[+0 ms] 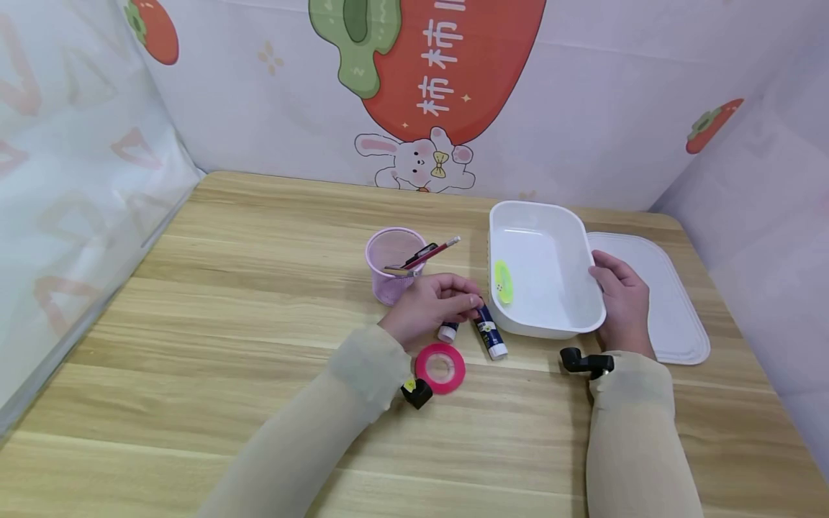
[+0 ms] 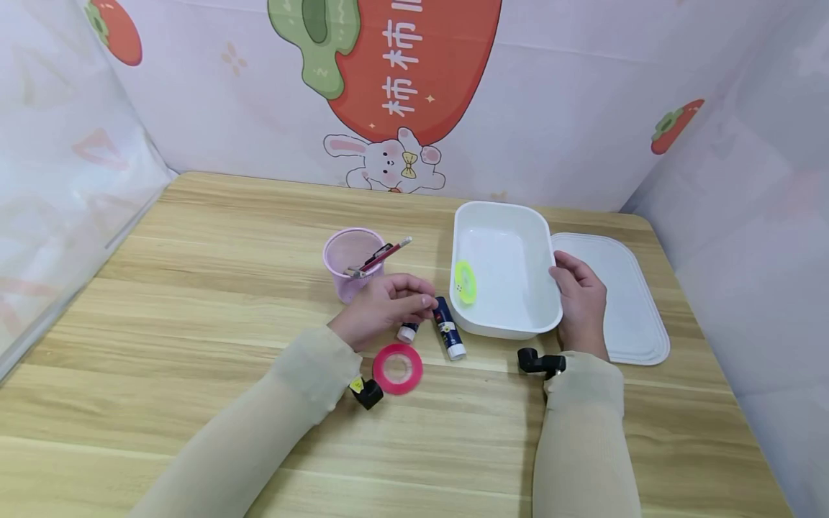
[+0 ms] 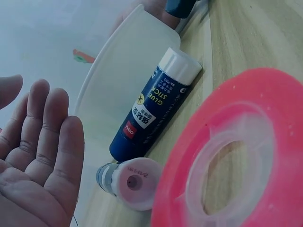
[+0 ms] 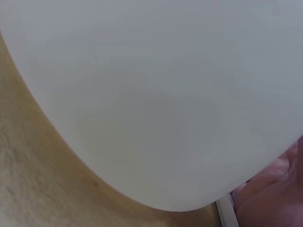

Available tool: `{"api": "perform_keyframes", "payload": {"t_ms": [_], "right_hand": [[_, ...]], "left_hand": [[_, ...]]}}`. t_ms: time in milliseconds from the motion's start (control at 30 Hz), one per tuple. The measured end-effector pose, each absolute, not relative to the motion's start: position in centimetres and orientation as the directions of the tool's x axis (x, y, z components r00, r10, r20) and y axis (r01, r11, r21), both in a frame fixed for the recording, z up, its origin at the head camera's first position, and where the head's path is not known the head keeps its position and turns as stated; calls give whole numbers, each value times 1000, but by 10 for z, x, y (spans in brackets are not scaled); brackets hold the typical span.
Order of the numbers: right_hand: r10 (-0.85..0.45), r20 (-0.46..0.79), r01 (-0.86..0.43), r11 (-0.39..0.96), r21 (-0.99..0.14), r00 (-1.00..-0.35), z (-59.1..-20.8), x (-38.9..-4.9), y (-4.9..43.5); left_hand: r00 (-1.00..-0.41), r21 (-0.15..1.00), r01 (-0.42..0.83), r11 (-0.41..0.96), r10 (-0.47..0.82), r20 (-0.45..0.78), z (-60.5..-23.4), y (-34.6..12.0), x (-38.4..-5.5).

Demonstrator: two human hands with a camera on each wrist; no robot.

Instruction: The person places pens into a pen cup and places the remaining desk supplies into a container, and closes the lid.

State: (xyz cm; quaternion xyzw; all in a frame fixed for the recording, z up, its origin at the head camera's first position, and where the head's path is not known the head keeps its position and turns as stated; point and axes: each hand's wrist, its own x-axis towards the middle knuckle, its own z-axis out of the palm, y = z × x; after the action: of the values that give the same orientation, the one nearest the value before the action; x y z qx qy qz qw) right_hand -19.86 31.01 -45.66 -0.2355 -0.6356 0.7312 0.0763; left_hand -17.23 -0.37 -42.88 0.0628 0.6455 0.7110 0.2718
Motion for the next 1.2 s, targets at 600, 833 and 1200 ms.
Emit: {"api": "perform_keyframes", "payload": {"t_ms": [600, 833, 1200], "right_hand": [[400, -243, 180, -187, -966, -884, -458, -198, 311], [398, -238, 185, -168, -968, -886, -458, -198, 313], [397, -247, 193, -170, -966, -884, -457, -198, 312]], "left_hand": [[-871, 972, -103, 210, 454, -190, -433, -17, -157], [-877, 974, -110, 198, 442, -189, -433, -23, -152], [-868, 958, -136, 253, 436, -238, -440, -29, -148]]}}
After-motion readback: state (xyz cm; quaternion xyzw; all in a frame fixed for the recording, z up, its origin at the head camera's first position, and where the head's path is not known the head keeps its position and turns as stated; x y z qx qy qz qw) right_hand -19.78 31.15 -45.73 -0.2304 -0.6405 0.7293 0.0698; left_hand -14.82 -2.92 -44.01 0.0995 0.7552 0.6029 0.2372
